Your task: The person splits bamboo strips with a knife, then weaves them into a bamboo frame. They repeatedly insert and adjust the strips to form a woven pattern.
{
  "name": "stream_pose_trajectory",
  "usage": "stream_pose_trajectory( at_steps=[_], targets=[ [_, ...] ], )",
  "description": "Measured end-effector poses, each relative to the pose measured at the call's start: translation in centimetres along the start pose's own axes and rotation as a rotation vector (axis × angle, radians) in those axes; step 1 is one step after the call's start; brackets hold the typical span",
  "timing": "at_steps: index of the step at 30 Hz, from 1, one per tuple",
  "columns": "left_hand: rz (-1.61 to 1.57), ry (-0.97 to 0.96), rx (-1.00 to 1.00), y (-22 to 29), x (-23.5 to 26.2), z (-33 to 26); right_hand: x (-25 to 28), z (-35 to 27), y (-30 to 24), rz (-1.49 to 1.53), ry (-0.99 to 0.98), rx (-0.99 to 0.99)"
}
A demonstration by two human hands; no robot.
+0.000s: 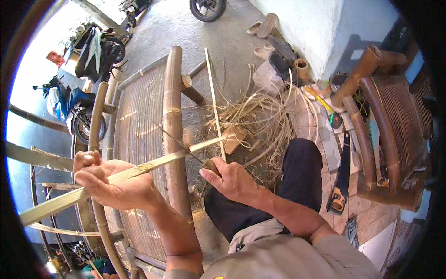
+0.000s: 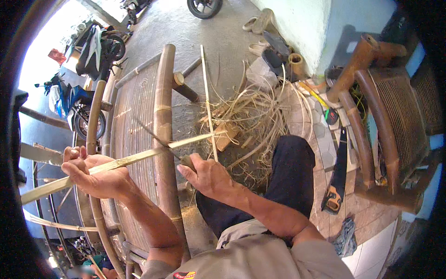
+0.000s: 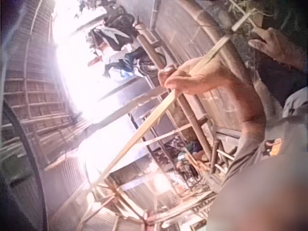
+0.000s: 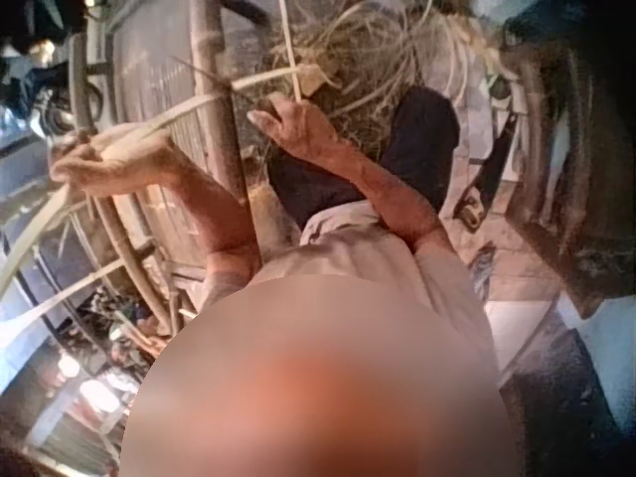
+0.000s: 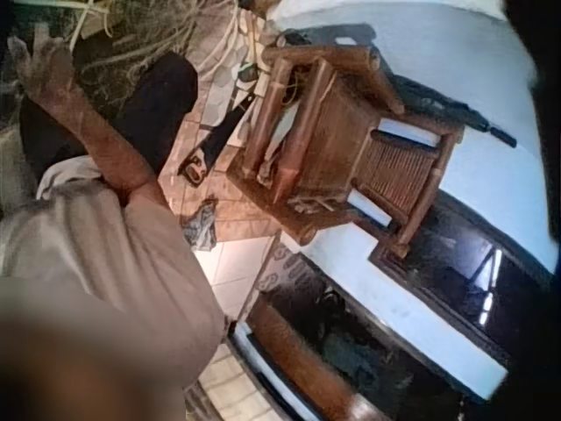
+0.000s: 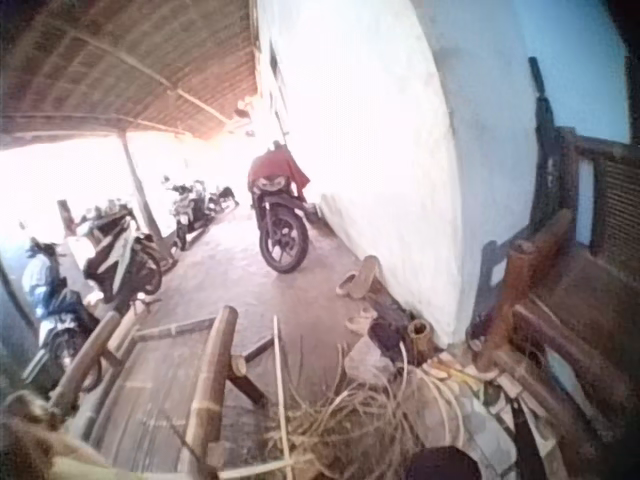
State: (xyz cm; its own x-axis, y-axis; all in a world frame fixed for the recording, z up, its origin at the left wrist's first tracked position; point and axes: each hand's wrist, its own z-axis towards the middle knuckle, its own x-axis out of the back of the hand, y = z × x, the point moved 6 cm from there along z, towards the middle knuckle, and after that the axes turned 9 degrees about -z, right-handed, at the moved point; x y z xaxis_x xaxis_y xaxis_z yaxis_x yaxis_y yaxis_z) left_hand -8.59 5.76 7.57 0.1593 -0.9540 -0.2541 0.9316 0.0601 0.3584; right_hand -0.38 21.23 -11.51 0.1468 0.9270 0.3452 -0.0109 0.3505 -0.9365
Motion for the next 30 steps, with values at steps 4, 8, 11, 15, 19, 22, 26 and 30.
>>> stream_pose_trajectory(
  at_steps=[4,8,11,15,19,22,26,30],
  targets=[
    [-0.028,0.045,0.025,-0.1,0.5,0.1,-0.6,0.3,0.3,0.000,0.103,0.176],
    [-0.097,0.036,0.060,-0.2,0.6,0.6,-1.4,0.8,1.7,0.000,0.048,-0.003],
    [-0.020,0.081,0.034,-0.2,0.7,0.6,-1.2,0.6,-0.3,0.041,0.083,0.420],
    [-0.021,0.051,0.049,-0.3,-0.1,0.9,-1.4,2.1,5.3,-0.256,0.053,-0.214],
    [-0.059,0.069,0.054,-0.8,-0.7,1.1,-2.7,2.5,4.2,0.116,-0.058,0.197],
    [-0.058,0.058,0.064,-1.4,-0.7,1.5,-2.1,3.5,9.3,-0.183,0.084,-0.232],
    [-0.087,0.127,0.153,-3.0,0.4,2.2,-2.9,4.0,8.7,-0.067,0.041,-0.107],
    [-0.105,0.056,0.090,-3.4,1.0,2.5,-3.7,4.2,9.6,-0.229,0.043,-0.087]
  ],
)
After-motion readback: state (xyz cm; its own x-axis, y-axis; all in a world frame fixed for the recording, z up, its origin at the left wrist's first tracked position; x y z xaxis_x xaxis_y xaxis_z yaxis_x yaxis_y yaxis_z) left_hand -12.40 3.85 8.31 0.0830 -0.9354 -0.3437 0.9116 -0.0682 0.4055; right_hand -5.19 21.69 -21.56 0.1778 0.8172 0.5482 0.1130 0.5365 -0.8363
